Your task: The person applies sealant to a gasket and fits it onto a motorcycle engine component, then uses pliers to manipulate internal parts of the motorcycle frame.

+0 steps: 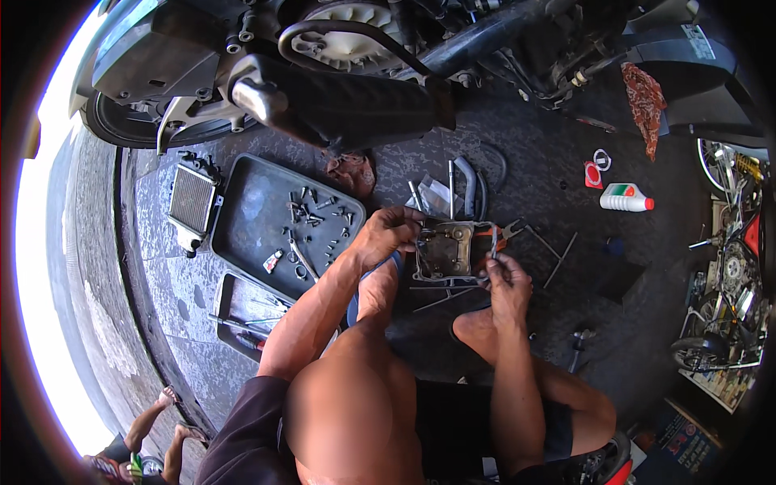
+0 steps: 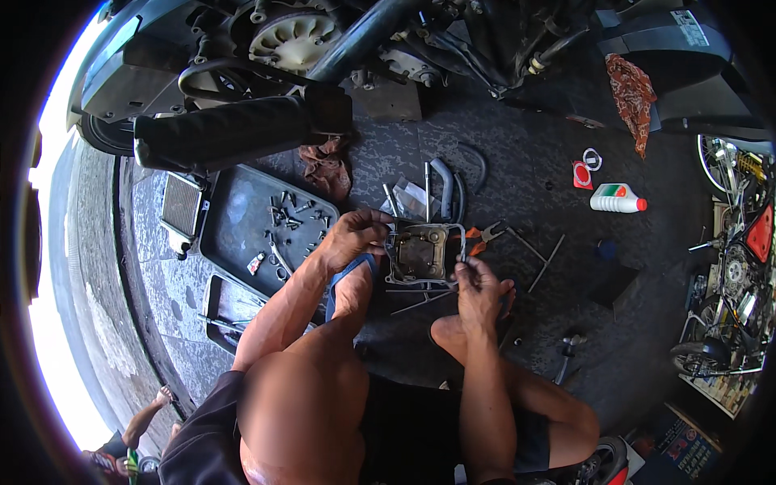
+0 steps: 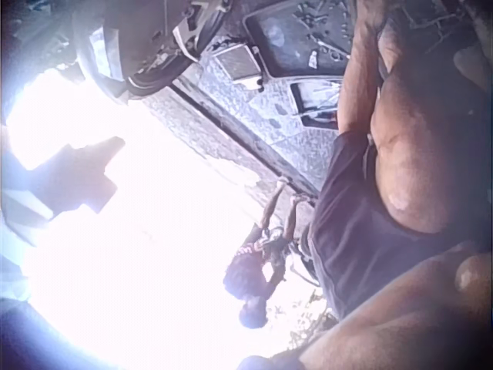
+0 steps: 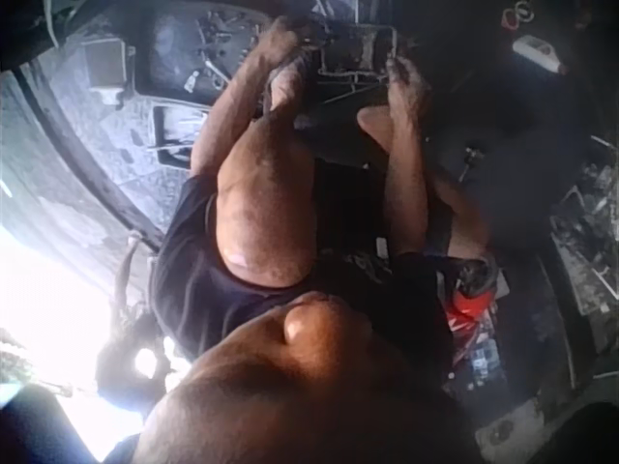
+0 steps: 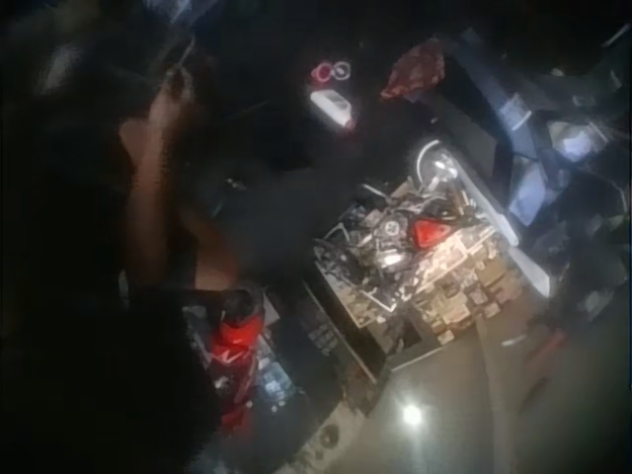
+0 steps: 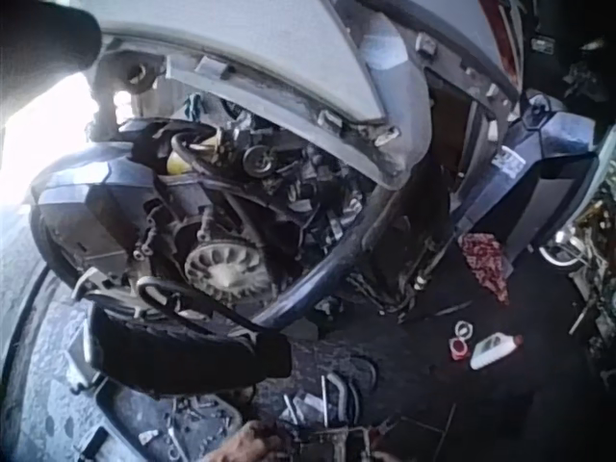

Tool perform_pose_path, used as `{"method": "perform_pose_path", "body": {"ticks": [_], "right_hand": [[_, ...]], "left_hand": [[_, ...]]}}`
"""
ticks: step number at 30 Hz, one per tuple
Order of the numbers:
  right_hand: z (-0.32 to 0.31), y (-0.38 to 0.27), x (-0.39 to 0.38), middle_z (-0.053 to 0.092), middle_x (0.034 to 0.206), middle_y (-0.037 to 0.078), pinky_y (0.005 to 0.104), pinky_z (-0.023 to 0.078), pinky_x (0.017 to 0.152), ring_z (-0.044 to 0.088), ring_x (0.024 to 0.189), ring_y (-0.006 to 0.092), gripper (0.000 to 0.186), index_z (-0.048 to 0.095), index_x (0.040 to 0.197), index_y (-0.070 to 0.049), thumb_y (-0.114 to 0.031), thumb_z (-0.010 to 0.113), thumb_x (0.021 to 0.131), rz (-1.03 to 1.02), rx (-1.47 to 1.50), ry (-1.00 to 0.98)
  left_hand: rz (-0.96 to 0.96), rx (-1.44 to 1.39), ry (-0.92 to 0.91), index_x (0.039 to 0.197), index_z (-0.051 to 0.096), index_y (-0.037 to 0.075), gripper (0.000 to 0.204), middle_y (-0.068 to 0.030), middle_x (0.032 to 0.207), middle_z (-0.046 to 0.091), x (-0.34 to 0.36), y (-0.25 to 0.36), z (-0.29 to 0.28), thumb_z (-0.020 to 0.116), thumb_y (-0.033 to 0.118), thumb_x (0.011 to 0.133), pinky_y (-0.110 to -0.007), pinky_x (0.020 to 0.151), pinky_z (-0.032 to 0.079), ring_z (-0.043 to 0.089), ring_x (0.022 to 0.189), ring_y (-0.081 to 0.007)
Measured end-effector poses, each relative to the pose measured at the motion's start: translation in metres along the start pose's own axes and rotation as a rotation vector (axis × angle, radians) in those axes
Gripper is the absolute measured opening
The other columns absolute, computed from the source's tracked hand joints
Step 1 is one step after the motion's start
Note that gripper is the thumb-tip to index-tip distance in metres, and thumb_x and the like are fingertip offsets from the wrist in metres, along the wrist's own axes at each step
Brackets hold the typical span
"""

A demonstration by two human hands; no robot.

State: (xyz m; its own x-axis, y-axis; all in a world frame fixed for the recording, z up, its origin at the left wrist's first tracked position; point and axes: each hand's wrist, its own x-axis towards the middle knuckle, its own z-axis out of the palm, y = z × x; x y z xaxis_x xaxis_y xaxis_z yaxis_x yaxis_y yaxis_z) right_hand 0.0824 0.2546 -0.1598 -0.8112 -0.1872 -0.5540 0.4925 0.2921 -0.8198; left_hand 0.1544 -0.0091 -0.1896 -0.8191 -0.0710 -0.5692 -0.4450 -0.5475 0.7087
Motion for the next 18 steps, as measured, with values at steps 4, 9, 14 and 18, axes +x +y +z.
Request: {"method": "perform_pose_path", "body": {"ticks": [4,9,14,18], "right_hand": [[-0.013,-0.034,0.004,0.067,0.094,0.003,0.0240,0.054,0.069,0.063,0.081,0.0099,0.022,0.065,0.117,-0.001,-0.007,0.062,0.096,-0.135,-0.236,-0.031],[-0.005,-0.058,0.030,0.072,0.100,0.012,0.0328,0.053,0.080,0.069,0.091,0.0223,0.022,0.067,0.113,0.001,-0.003,0.061,0.092,-0.473,-0.640,-0.087],[0.022,-0.046,0.063,0.070,0.105,0.017,0.0381,0.052,0.083,0.068,0.096,0.0340,0.022,0.068,0.111,-0.005,-0.009,0.064,0.090,-0.382,-0.660,-0.333],[0.029,-0.021,0.073,0.068,0.103,0.016,0.0380,0.053,0.082,0.067,0.092,0.0289,0.029,0.066,0.117,-0.004,-0.010,0.066,0.089,-0.544,-0.798,-0.111]], "left_hand": [[-0.014,0.141,-0.098,0.118,0.062,-0.003,0.031,-0.0045,0.095,0.066,-0.001,-0.004,0.003,0.065,0.005,0.088,-0.027,0.075,0.057,0.065,0.083,-0.0123],[-0.116,0.466,-0.186,0.115,0.062,-0.003,0.031,-0.0084,0.092,0.070,-0.006,-0.027,0.003,0.066,0.003,0.085,-0.025,0.070,0.057,0.067,0.077,-0.0150],[0.188,1.514,0.437,0.121,0.058,0.012,0.065,-0.0119,0.114,0.060,-0.010,-0.085,0.015,0.076,0.046,0.069,-0.047,0.087,0.046,0.060,0.106,-0.0321],[0.212,1.449,0.244,0.116,0.065,0.018,0.044,-0.0173,0.127,0.055,-0.022,-0.072,0.007,0.067,0.043,0.079,-0.054,0.093,0.044,0.054,0.116,-0.0395]]}}
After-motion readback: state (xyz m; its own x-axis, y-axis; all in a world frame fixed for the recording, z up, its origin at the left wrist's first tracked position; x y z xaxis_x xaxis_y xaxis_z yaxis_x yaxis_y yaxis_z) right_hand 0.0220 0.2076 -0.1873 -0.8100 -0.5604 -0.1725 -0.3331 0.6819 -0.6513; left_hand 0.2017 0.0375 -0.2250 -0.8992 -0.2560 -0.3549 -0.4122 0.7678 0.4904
